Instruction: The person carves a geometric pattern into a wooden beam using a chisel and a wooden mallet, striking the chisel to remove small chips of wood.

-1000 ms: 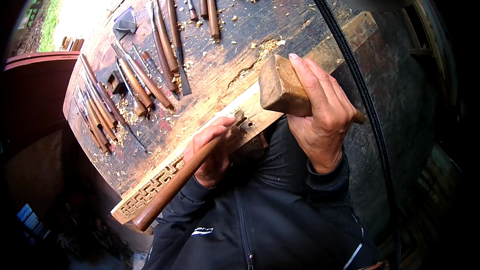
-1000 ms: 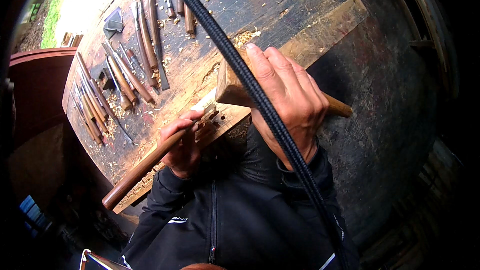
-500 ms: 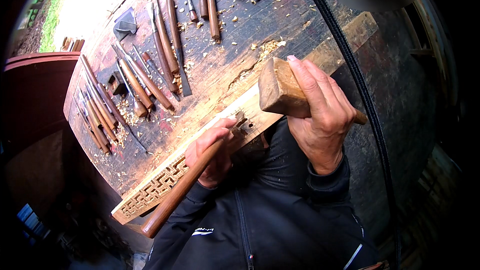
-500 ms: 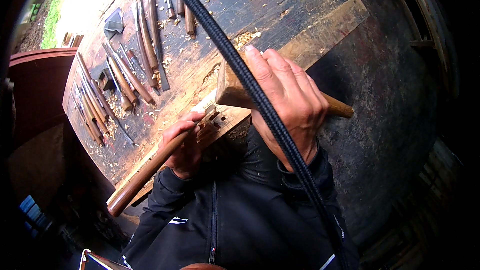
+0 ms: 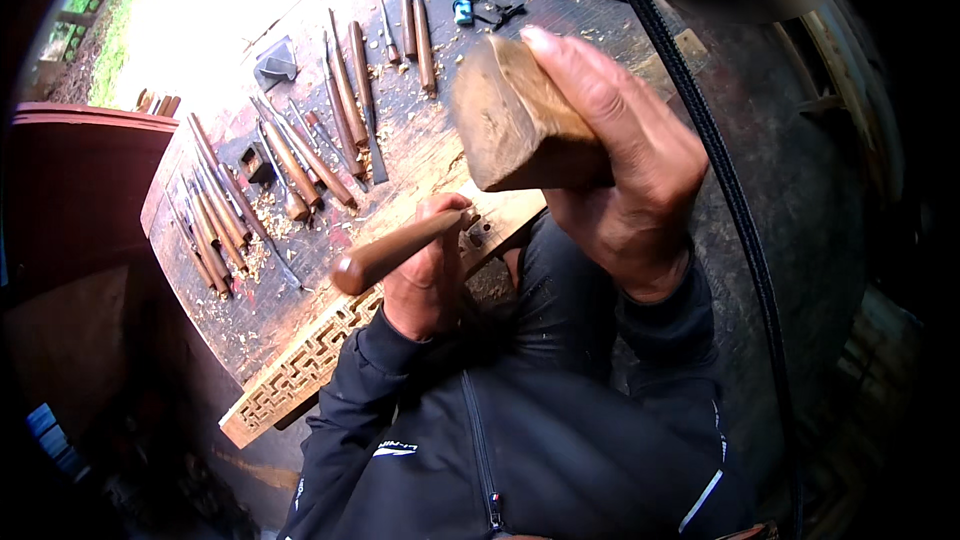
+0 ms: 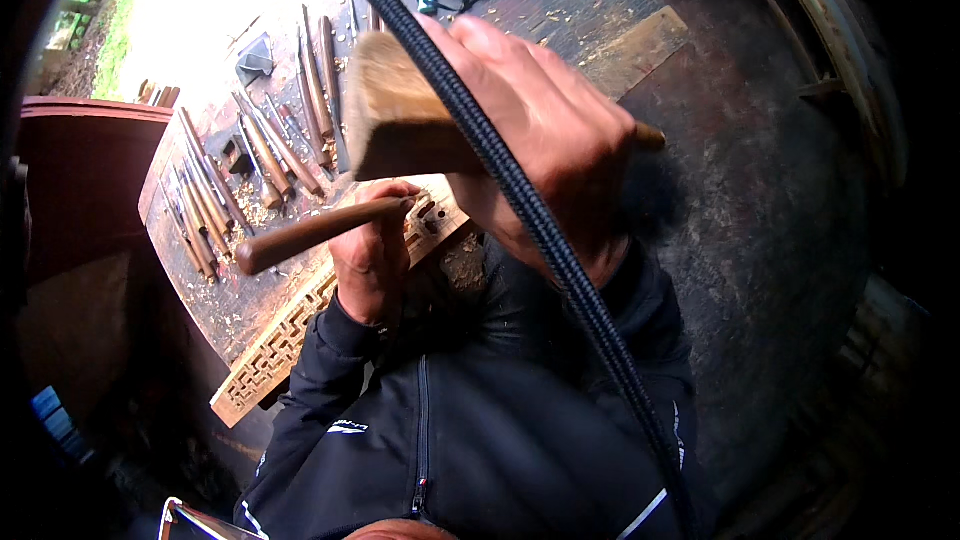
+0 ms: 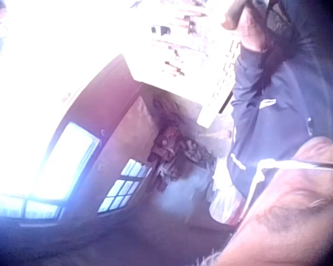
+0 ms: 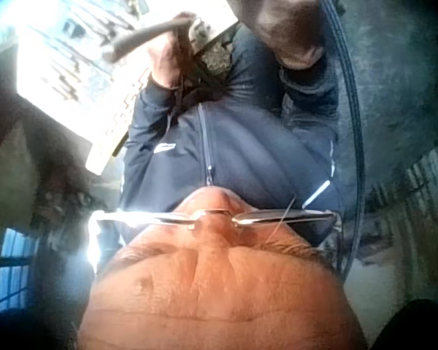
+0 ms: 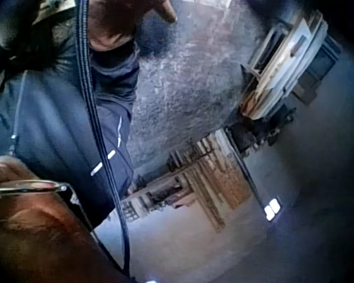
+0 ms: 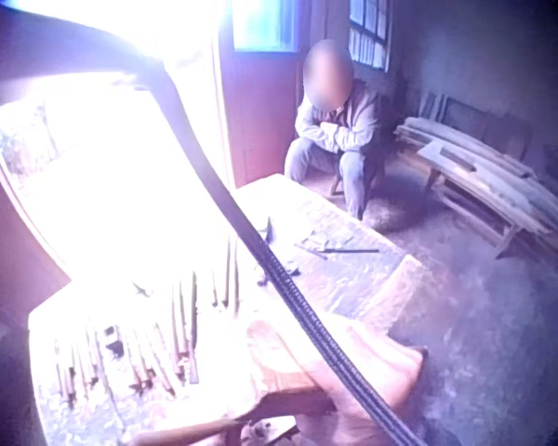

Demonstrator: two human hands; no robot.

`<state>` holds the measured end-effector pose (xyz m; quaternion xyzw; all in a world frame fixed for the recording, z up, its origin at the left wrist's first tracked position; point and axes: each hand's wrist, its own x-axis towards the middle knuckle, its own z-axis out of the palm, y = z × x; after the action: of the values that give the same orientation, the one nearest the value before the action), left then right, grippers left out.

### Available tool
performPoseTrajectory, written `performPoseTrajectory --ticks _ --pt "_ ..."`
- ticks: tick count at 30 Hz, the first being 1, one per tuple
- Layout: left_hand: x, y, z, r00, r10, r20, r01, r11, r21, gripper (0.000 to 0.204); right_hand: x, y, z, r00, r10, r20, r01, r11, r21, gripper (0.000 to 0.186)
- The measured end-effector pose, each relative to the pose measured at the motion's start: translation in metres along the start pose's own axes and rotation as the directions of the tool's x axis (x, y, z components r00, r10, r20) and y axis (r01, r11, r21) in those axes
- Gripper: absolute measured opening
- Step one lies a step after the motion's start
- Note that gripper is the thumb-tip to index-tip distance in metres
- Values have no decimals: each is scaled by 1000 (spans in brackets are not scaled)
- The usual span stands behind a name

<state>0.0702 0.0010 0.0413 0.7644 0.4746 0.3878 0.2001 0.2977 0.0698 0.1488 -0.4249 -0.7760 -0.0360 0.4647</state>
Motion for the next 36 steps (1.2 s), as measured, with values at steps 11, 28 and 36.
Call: performPoseTrajectory --ticks 11,28,36 --pt "7 -19 3 997 12 72 -19 995 101 27 75 -20 -23 928 -361 -93 365 931 24 47" --pt "13 -18 1 998 38 51 -40 998 49 31 64 -20 -54 959 -283 -2 273 928 -252 66" --pt "-18 -33 16 922 -287 -260 106 833 -543 36 18 3 -34 992 -110 -66 100 986 -135 67"
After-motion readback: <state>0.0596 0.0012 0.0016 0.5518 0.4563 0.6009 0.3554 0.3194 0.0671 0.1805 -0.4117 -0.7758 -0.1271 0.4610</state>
